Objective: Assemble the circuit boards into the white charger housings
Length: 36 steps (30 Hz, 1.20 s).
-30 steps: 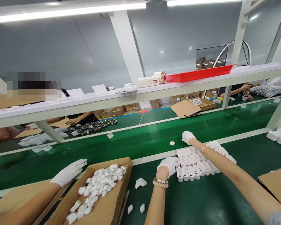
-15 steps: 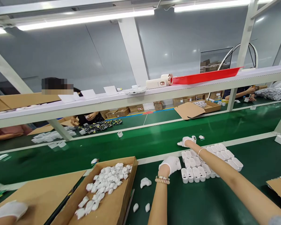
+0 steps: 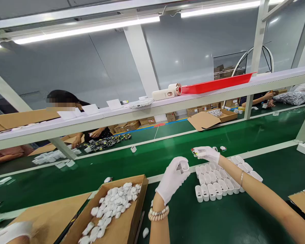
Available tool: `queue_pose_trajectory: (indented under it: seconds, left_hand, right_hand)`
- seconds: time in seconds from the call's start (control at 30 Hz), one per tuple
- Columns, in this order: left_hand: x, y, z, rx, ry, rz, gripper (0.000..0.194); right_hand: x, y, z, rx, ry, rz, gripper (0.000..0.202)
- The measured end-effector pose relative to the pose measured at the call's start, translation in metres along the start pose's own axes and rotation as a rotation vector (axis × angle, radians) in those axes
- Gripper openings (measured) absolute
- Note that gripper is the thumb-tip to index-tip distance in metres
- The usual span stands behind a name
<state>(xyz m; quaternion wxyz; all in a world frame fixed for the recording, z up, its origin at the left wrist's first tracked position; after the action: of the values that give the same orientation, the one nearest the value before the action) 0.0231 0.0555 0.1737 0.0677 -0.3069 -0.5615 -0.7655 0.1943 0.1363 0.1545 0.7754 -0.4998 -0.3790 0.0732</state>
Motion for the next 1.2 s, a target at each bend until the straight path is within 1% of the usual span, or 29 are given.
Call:
queue_pose_trajectory:
  seconds: [0.07, 0.1, 0.17, 0.2, 0.23, 0.27, 0.37, 0.43, 0.5, 0.57, 0.63, 0.67, 0.73, 0.8, 0.87, 0.93, 1.03, 1.2]
  left_hand:
    - [0.002, 0.007, -0.006, -0.009, 0.015, -0.01, 0.044]
    - [0.001, 0.012, -0.008, -0.013, 0.016, -0.004, 0.05]
    - [-0.001, 0.021, -0.011, -0.039, 0.011, 0.019, 0.052]
    - [-0.003, 0.025, -0.012, -0.063, -0.002, 0.025, 0.052]
    - [-0.005, 0.029, -0.012, -0.091, -0.02, 0.02, 0.051]
    - [-0.007, 0.033, -0.013, -0.126, -0.04, 0.0, 0.051]
    - [-0.01, 0.038, -0.014, -0.205, -0.097, -0.123, 0.048]
    - [-0.012, 0.037, -0.014, -0.197, -0.137, -0.246, 0.04]
    - [-0.016, 0.034, -0.013, -0.172, -0.183, -0.395, 0.041]
    - [-0.022, 0.032, -0.012, -0.163, -0.221, -0.527, 0.044]
    - [-0.028, 0.031, -0.01, -0.17, -0.251, -0.603, 0.043]
    - [-0.03, 0.031, -0.01, -0.178, -0.261, -0.627, 0.042]
    - [-0.033, 0.032, -0.008, -0.199, -0.275, -0.66, 0.04]
    - [-0.035, 0.032, -0.007, -0.214, -0.272, -0.669, 0.038]
    - [-0.035, 0.033, -0.007, -0.222, -0.266, -0.671, 0.037]
    - [-0.036, 0.034, -0.007, -0.228, -0.268, -0.679, 0.035]
    - [-0.036, 0.036, -0.008, -0.242, -0.273, -0.684, 0.034]
    - [-0.034, 0.038, -0.008, -0.232, -0.246, -0.681, 0.032]
  right_hand:
    - [0.0, 0.001, -0.015, 0.012, 0.015, 0.115, 0.049]
    - [-0.001, -0.001, -0.023, 0.016, 0.021, 0.166, 0.058]
    - [-0.003, -0.012, -0.041, 0.037, 0.025, 0.254, 0.072]
    - [-0.004, -0.021, -0.05, 0.05, 0.027, 0.286, 0.074]
    - [-0.004, -0.03, -0.059, 0.059, 0.029, 0.314, 0.07]
    - [-0.003, -0.041, -0.068, 0.077, 0.035, 0.286, 0.063]
    - [0.003, -0.072, -0.09, 0.169, 0.076, 0.13, 0.049]
    - [0.005, -0.084, -0.099, 0.21, 0.064, 0.053, 0.048]
    - [0.005, -0.091, -0.106, 0.244, 0.075, -0.025, 0.047]
    - [0.006, -0.097, -0.112, 0.286, 0.148, -0.126, 0.046]
    - [0.005, -0.102, -0.117, 0.321, 0.228, -0.218, 0.048]
    - [0.003, -0.105, -0.118, 0.346, 0.247, -0.236, 0.048]
    - [-0.002, -0.112, -0.118, 0.413, 0.23, -0.224, 0.044]
    - [-0.006, -0.117, -0.116, 0.467, 0.188, -0.187, 0.031]
    - [-0.009, -0.121, -0.113, 0.474, 0.14, -0.179, 0.019]
    - [-0.009, -0.124, -0.111, 0.443, 0.118, -0.205, 0.013]
    - [-0.01, -0.127, -0.111, 0.422, 0.105, -0.26, 0.011]
    - [-0.013, -0.131, -0.117, 0.502, 0.173, -0.345, 0.016]
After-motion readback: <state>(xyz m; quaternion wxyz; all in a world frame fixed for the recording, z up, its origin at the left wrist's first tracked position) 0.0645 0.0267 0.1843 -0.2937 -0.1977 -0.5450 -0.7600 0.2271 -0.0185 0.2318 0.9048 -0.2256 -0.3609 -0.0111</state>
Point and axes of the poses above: each hand's wrist, its own z-axis towards the middle knuckle, its own x-axis out of the back of the hand, y = z × x, the point moved 6 cm from there along z, towards the middle knuckle, and after that the axes turned 11 degrees about -y, right-handed, at the moved point
